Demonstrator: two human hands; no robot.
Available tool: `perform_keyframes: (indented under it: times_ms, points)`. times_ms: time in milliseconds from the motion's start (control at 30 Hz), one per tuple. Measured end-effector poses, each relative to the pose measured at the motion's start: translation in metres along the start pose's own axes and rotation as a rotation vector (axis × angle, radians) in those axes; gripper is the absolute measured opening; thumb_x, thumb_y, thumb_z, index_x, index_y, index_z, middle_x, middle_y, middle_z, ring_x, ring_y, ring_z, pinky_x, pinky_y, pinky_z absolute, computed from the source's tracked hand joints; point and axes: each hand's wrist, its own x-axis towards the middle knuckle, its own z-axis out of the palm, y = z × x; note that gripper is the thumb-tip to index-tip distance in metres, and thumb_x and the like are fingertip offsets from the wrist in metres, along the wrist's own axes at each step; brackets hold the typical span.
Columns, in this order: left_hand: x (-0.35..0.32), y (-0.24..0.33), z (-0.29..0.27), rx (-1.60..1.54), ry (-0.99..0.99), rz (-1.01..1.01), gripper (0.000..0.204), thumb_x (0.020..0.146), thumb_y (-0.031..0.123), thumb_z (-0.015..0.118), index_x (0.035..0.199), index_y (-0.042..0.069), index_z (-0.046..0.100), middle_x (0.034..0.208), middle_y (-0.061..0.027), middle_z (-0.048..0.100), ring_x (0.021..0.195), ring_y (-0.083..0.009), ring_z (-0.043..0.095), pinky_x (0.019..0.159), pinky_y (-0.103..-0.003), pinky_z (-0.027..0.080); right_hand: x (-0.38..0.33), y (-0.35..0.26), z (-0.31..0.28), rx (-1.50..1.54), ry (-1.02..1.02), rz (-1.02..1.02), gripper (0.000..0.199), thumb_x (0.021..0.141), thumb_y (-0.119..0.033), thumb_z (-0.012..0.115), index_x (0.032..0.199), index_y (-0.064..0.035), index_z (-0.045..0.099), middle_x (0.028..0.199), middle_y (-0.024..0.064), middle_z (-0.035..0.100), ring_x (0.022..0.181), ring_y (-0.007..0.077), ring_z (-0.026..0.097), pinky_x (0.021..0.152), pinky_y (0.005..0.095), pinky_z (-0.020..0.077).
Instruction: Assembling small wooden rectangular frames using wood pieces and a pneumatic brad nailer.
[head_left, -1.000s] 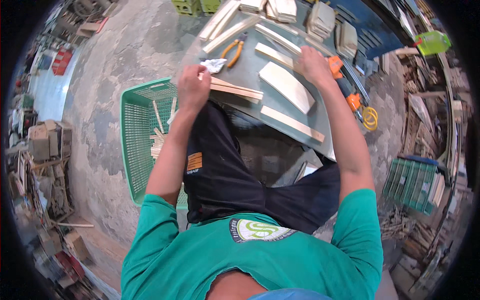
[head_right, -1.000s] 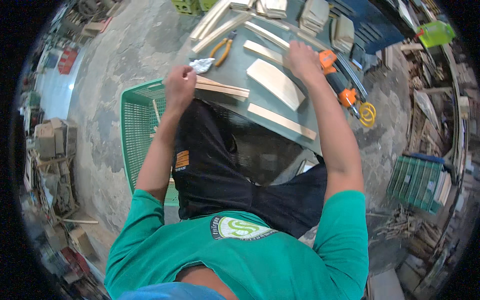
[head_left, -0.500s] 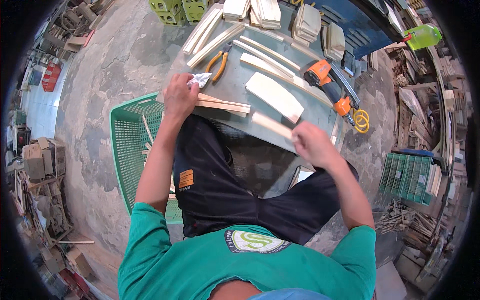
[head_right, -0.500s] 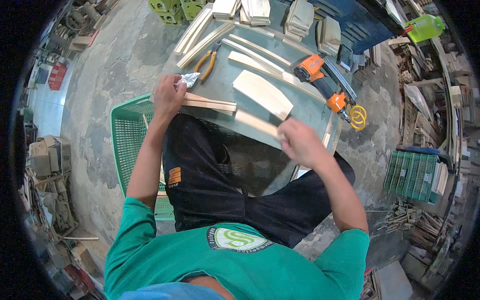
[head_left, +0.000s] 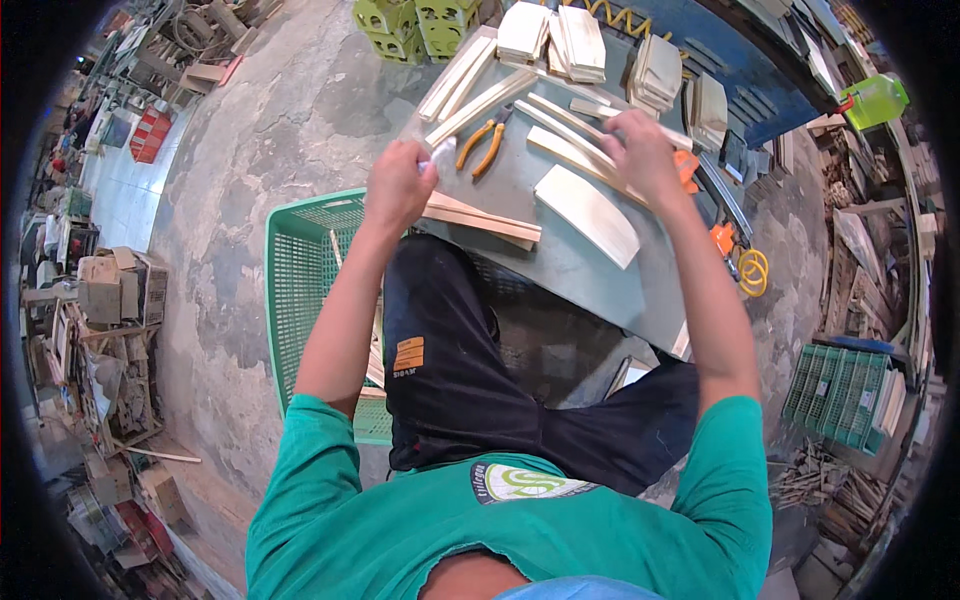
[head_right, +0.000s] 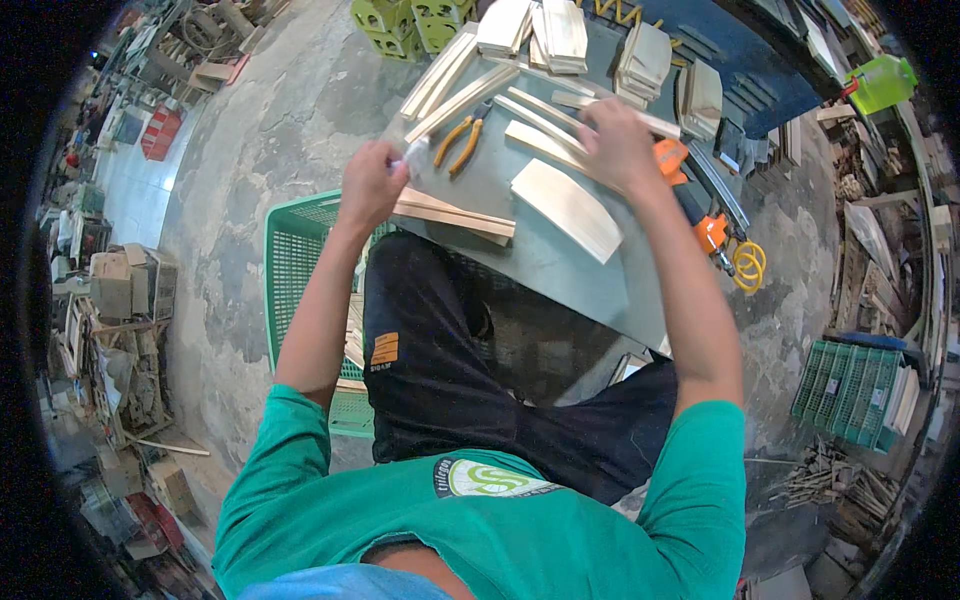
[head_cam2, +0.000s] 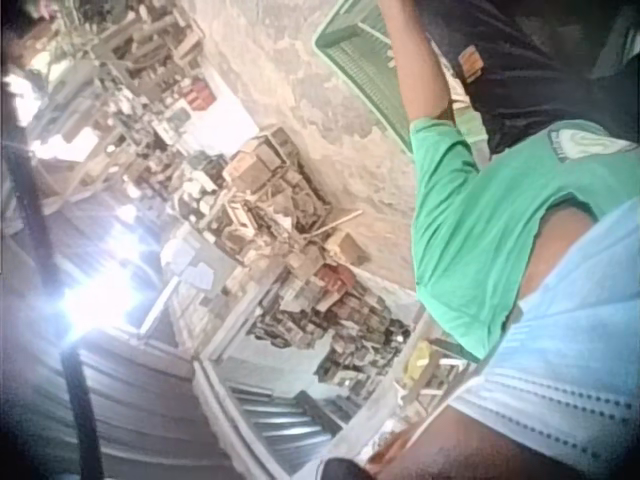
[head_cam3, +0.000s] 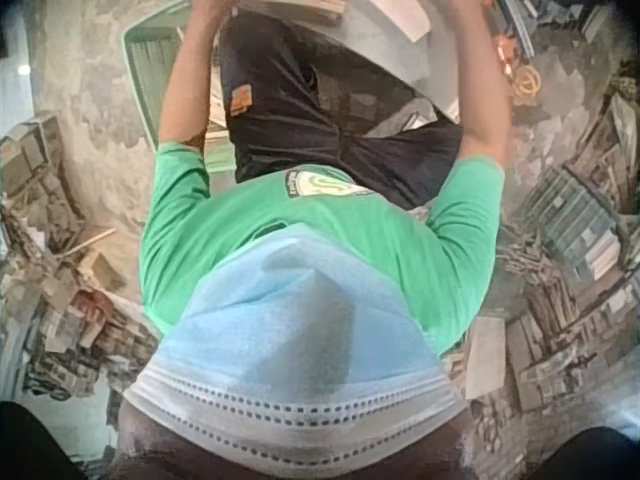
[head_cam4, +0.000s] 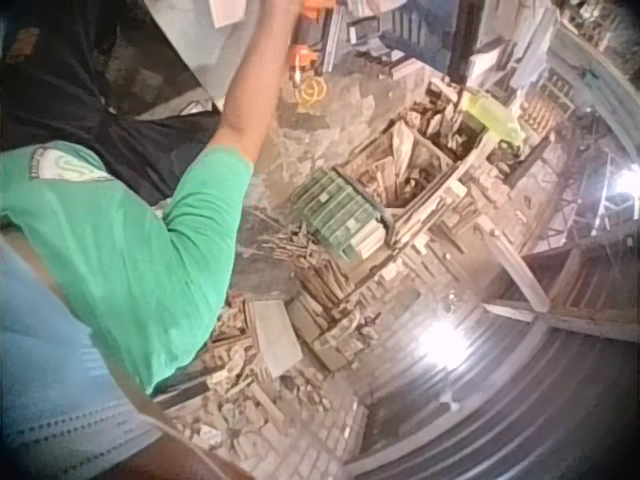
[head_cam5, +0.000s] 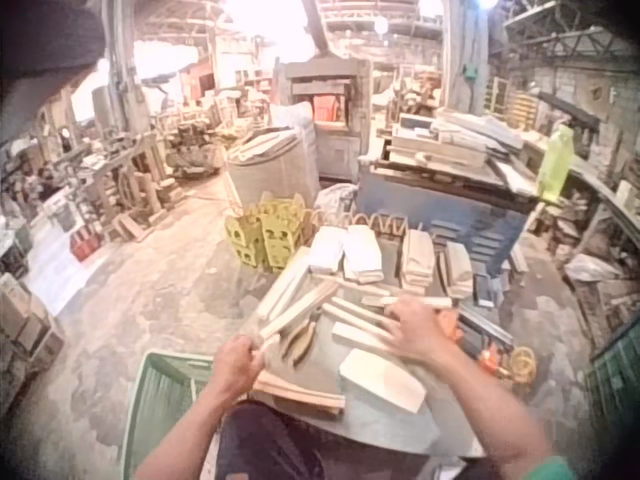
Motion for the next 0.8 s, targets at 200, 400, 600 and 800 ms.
perform_keyframes:
  times_ms: [200, 400, 600, 800]
  points:
    - [-0.043, 0.099, 0.0, -0.837, -0.15, -0.057, 0.016, 0.09, 0.013, 0.073, 0.093, -0.001, 0.065, 0.078, -0.0053, 0.067, 0.071, -0.0089, 0.061, 0.064, -0.027, 0.051, -0.088, -0.116, 0.031, 1.149, -0.009, 0.262, 0.068, 0.096, -0.045, 0.066, 0.141, -0.0028, 0.039, 0.131, 0.0189, 0.058, 0.115, 0.0264, 0.061, 0.094, 0.0358, 0.0514]
    - [-0.072, 0.108, 0.014, -0.619, -0.127, -0.013, 0.017, 0.091, 0.013, 0.069, 0.099, -0.002, 0.067, 0.081, -0.0126, 0.069, 0.069, -0.0167, 0.065, 0.067, -0.029, 0.052, -0.17, -0.142, 0.022, 1.943, 0.329, 0.909, 0.048, 0.101, -0.028, 0.061, 0.139, -0.0061, 0.042, 0.105, 0.0088, 0.059, 0.085, 0.0148, 0.06, 0.072, 0.0277, 0.0528]
    - [-0.072, 0.069, 0.024, -0.151, -0.058, -0.108, 0.03, 0.09, 0.028, 0.068, 0.103, 0.001, 0.064, 0.088, -0.0174, 0.071, 0.081, -0.0349, 0.07, 0.074, -0.044, 0.054, -0.266, -0.131, 0.005, 1.878, 0.239, 1.064, 0.037, 0.102, -0.028, 0.06, 0.129, -0.0071, 0.047, 0.092, 0.0044, 0.058, 0.06, 0.0031, 0.049, 0.047, 0.0176, 0.0389]
    - [-0.065, 0.08, 0.028, -0.004, 0.074, -0.259, 0.038, 0.088, 0.033, 0.069, 0.109, 0.003, 0.06, 0.09, -0.0192, 0.07, 0.089, -0.0385, 0.068, 0.078, -0.048, 0.052, -0.293, -0.131, -0.037, 1.767, 0.272, 0.97, 0.049, 0.102, -0.047, 0.053, 0.125, -0.0037, 0.051, 0.075, 0.0021, 0.058, 0.047, 0.0009, 0.044, 0.037, 0.0166, 0.0335]
